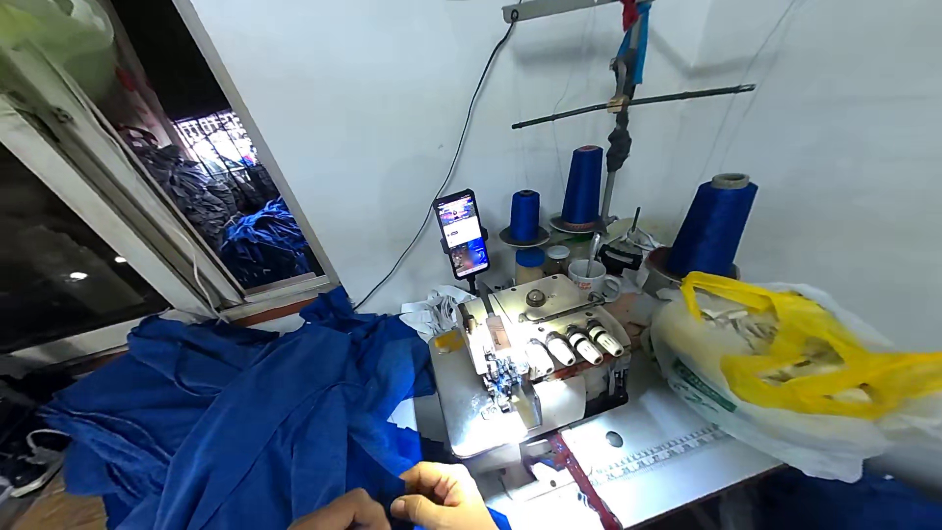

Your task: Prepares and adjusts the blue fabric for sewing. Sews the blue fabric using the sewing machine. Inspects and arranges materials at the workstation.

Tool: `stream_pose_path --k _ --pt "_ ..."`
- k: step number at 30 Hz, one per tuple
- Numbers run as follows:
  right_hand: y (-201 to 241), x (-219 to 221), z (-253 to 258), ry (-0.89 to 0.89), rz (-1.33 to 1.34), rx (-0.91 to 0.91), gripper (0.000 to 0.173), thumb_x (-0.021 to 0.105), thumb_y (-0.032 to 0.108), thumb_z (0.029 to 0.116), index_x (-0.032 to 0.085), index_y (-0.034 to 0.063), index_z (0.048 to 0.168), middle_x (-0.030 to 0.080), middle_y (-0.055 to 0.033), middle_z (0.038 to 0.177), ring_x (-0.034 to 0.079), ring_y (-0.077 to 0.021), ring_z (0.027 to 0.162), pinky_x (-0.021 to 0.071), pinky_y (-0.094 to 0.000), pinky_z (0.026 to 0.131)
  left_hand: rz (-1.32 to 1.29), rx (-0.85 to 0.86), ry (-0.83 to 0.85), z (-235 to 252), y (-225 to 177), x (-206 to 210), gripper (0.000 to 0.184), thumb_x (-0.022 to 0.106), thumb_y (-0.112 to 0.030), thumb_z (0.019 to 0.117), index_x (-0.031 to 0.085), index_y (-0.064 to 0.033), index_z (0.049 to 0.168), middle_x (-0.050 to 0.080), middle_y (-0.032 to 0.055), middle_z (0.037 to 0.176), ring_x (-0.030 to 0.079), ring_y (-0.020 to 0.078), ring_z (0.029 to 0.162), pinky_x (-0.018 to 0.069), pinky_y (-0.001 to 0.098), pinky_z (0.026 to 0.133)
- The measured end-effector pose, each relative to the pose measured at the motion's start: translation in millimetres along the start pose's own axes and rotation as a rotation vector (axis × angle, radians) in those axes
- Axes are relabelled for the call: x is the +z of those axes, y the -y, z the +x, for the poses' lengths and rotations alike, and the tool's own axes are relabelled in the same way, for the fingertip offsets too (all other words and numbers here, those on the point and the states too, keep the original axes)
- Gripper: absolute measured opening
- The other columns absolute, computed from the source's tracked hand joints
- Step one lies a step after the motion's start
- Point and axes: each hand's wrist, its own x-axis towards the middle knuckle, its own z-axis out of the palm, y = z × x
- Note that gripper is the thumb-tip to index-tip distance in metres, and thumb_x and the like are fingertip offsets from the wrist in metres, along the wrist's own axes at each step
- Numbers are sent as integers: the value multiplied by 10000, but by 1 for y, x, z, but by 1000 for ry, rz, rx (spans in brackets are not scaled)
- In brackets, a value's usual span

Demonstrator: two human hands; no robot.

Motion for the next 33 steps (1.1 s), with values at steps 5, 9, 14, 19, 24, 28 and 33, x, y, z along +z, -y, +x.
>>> stream_pose_path --k 5,9,14,19,24,28,33 --pt "-4 3 -1 9 -45 18 192 606 16 955 704 -58 1102 709 -9 846 606 21 708 514 -180 677 316 -74 -190 -5 24 10 161 597 -26 971 739 50 974 706 126 913 660 79 857 538 200 805" --pt "-12 2 -4 8 -109 53 199 586 39 970 707 -60 1093 709 -36 862 613 -4 713 523 -203 689 341 -119 -133 -13 27 11 160 583 -46 990 704 57 975 707 143 910 675 127 836 556 266 796" --pt "-21 1 -4 -22 -108 138 144 606 50 962 714 -27 1018 689 8 803 596 7 659 514 -189 637 339 -183 -72 -15 28 14 197 502 -117 1045 629 32 1029 645 119 877 621 143 784 528 313 739" --pt "-20 0 -3 -61 -72 194 134 618 46 948 700 -23 1028 670 19 785 598 -6 659 521 -201 638 285 -225 83 -23 45 4 222 715 -214 921 702 7 925 703 111 883 671 178 835 542 389 784" --pt "-20 -2 -2 -74 -79 194 104 625 45 948 707 -9 983 673 29 790 591 14 656 509 -177 628 38 -69 -31 -19 21 6 134 645 -157 988 630 -64 894 589 -54 747 541 -24 686 456 163 640" --pt "-19 2 -5 -84 6 207 81 609 43 955 686 17 956 656 41 787 579 10 638 501 -177 601 -102 -28 -65 -9 14 10 85 654 -146 980 683 -119 1056 681 -97 883 616 -43 782 526 152 713" --pt "-21 1 -8 -97 66 267 77 608 27 943 682 17 966 653 37 772 595 -19 648 515 -205 612 148 -178 -6 -15 59 7 308 678 -310 947 684 -49 1112 670 3 943 617 54 872 518 247 823"
